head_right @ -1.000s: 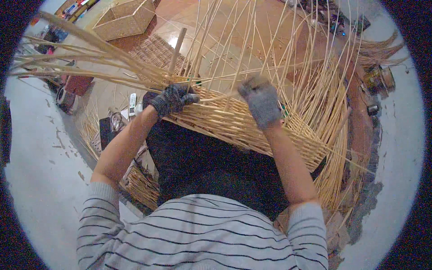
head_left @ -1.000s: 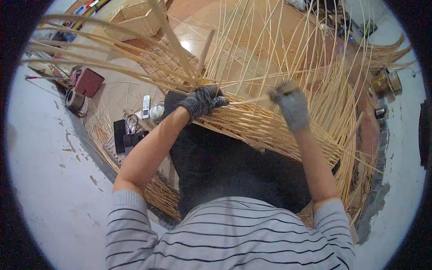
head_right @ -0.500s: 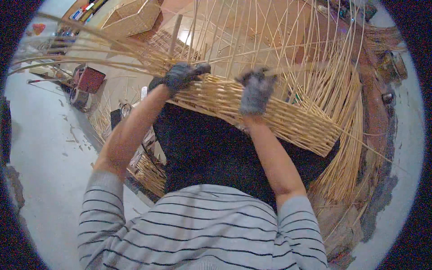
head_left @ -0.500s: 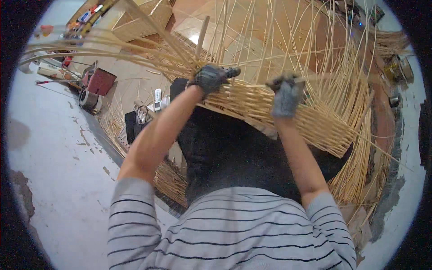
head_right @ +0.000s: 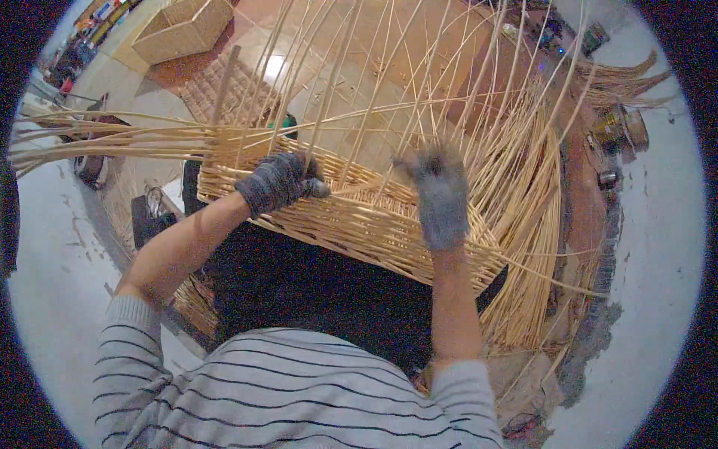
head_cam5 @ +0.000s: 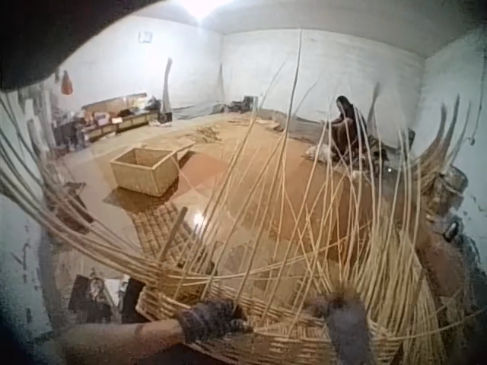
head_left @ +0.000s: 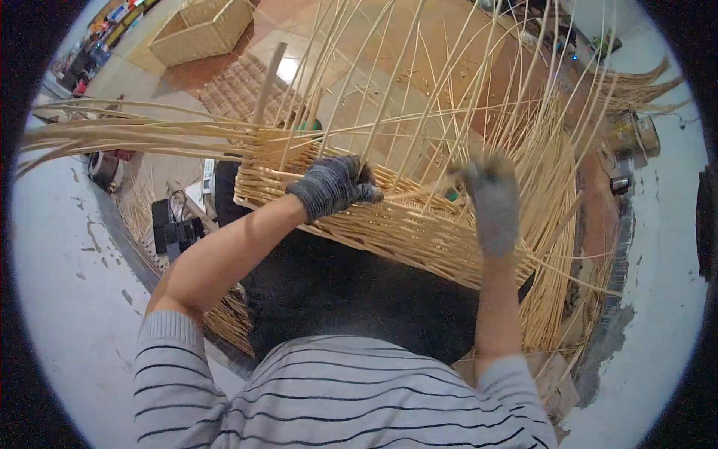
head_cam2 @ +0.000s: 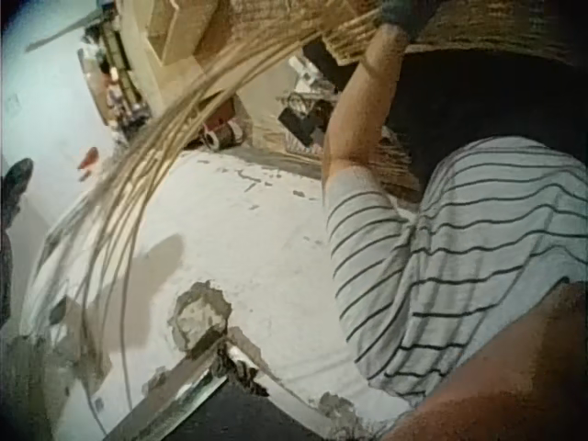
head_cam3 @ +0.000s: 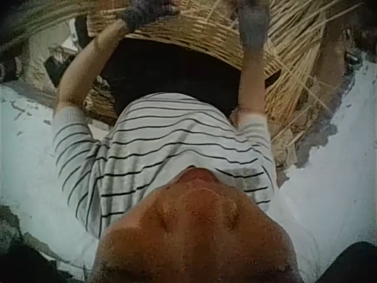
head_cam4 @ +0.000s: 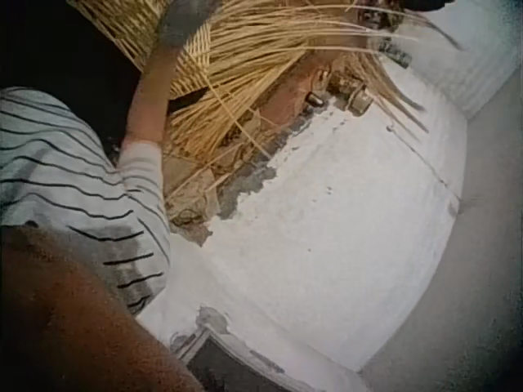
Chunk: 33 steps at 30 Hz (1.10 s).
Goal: The recorder is weaving a large rectangular basket using long bamboo or wooden strips.
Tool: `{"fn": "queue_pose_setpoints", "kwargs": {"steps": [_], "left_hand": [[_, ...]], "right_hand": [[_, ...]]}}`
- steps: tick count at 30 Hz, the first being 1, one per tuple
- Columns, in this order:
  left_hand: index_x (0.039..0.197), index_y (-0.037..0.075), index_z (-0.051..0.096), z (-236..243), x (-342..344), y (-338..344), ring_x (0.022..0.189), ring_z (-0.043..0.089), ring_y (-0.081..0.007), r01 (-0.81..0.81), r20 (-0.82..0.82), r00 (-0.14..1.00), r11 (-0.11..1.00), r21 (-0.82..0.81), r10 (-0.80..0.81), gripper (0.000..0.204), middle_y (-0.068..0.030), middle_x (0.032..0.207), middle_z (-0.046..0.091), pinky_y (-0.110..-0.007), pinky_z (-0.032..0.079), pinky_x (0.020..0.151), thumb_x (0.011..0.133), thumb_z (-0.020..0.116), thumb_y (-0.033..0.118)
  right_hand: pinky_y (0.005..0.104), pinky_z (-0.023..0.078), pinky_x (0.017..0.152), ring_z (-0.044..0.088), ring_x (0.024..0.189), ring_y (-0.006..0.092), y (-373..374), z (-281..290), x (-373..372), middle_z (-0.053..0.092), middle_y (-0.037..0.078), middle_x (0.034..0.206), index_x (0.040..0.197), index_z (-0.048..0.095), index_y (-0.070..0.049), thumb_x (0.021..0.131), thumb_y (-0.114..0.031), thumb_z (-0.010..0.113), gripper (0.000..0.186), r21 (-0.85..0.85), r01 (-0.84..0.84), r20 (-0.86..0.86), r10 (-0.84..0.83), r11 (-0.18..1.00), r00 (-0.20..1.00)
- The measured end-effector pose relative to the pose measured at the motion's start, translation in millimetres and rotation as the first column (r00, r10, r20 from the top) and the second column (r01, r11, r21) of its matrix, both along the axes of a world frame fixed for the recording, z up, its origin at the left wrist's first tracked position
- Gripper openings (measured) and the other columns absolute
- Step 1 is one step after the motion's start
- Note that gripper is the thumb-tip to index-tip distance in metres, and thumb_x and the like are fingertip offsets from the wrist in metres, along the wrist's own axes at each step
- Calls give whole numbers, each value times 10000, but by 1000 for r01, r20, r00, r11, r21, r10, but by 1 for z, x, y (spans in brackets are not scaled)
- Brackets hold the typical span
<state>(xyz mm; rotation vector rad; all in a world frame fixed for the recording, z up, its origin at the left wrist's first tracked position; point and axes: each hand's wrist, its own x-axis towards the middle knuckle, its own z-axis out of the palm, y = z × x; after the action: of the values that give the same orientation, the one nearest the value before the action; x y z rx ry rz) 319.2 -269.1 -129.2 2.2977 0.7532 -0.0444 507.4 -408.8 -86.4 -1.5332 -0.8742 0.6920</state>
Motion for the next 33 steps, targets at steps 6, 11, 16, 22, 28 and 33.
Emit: {"fn": "queue_pose_setpoints", "kwargs": {"steps": [6, 11, 16, 22, 28, 33], "left_hand": [[789, 72, 630, -7, 24, 1, 734, 607, -254, -168, -72, 982, 982, 91, 175, 375, -119, 741, 629, -359, 449, 699, 713, 621, 439], [817, 73, 650, -1, 17, 18, 741, 611, -243, -76, -121, 991, 987, -142, 59, 383, -131, 730, 631, -347, 451, 703, 732, 596, 443], [826, 63, 649, -12, 16, 11, 706, 601, -226, -27, -27, 999, 998, 63, 28, 387, -131, 717, 624, -344, 447, 704, 745, 577, 434], [846, 76, 653, -26, 17, 19, 692, 599, -238, 18, -47, 999, 998, -63, -21, 413, -120, 747, 629, -334, 450, 696, 732, 574, 466], [861, 50, 657, -32, 35, 20, 870, 589, -281, -55, -209, 976, 998, 13, 56, 700, -186, 893, 615, -351, 423, 803, 585, 569, 687], [878, 13, 649, -62, 35, 38, 905, 583, -283, -158, -253, 949, 979, 131, 187, 755, -173, 931, 617, -361, 421, 812, 556, 588, 694]], "right_hand": [[334, 462, 702, 566, 785, 240, 90, -14, 27, 574, 153, 866, 1104, 457, 13, 851, -234, 490, 355, 263, -48, 139, 11, 964, 990], [269, 486, 546, 584, 605, 132, -15, -47, -55, 587, 71, 680, 884, 532, -38, 891, -276, 446, 254, -91, -193, 54, 198, 977, 979], [319, 509, 651, 578, 695, 193, -8, -33, -26, 581, 124, 812, 972, 522, 23, 867, -297, 491, 339, -218, -124, -230, 72, 968, 970], [307, 472, 542, 518, 570, 143, 63, -34, 18, 504, 40, 631, 912, 487, -61, 882, -238, 459, 181, 171, 58, -99, -41, 984, 994], [321, 500, 594, 497, 562, 138, -44, -65, -47, 479, 35, 666, 789, 434, -87, 913, -174, 390, 158, 527, 407, -372, -228, 746, 900], [369, 476, 563, 538, 600, 245, 28, 6, -92, 539, 78, 704, 775, 495, -80, 814, -94, 485, 42, 215, -110, 833, -123, 970, 539]]}}
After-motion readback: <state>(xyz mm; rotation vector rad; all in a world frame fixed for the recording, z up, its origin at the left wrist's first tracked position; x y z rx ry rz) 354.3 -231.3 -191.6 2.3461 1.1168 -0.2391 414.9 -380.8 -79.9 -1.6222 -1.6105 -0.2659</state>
